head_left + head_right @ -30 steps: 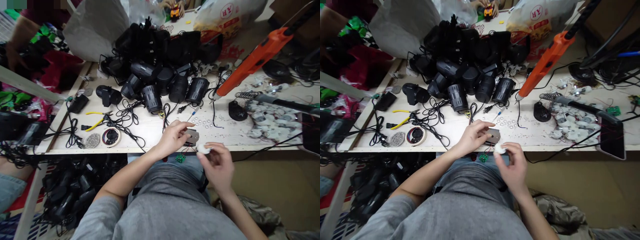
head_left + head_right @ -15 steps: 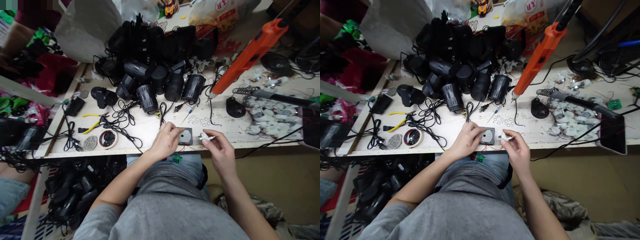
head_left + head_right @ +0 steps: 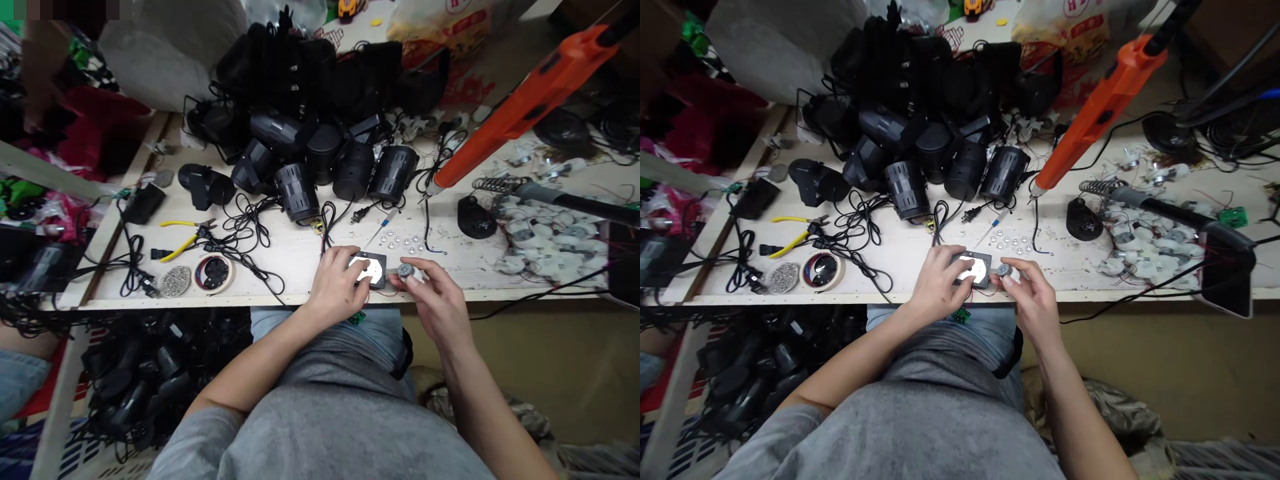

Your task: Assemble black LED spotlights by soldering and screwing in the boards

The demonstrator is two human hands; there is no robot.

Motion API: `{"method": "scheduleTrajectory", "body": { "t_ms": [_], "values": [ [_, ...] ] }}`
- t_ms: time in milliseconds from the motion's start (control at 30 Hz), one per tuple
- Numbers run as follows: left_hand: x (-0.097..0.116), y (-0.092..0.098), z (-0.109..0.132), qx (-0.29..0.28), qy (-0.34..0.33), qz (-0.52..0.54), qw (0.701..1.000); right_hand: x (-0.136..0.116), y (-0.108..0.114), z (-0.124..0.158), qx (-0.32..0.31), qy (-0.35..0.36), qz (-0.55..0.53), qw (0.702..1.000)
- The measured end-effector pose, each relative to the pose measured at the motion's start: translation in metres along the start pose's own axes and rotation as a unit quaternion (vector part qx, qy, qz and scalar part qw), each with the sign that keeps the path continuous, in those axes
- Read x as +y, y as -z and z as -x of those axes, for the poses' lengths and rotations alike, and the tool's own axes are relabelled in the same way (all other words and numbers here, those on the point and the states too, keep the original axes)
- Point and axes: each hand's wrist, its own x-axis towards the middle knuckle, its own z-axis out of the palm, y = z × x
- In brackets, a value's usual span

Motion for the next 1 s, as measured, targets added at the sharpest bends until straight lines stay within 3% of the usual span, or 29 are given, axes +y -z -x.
{"method": "scheduleTrajectory", "body": {
  "t_ms": [233, 467, 667, 900, 1000],
  "values": [
    [-0.005, 0.002, 0.000, -0.006, 0.004, 0.068, 0.998, -0.004, -0.014, -0.021, -0.020, 0.123, 0.109, 0.986],
    [-0.008, 0.001, 0.002, 0.001, 0.019, 0.096, 0.995, -0.002, -0.031, -0.032, -0.062, 0.108, 0.073, 0.990],
    [-0.007, -0.001, 0.003, 0.002, 0.036, 0.114, 0.993, 0.000, -0.032, -0.025, -0.107, 0.130, 0.099, 0.981],
    [-0.010, -0.002, 0.007, 0.013, 0.023, 0.117, 0.993, -0.003, -0.023, -0.020, -0.161, 0.189, 0.238, 0.939],
    [-0.011, -0.004, 0.007, 0.021, 0.015, 0.116, 0.993, -0.008, -0.022, -0.021, -0.145, 0.256, 0.305, 0.906]
  ]
}}
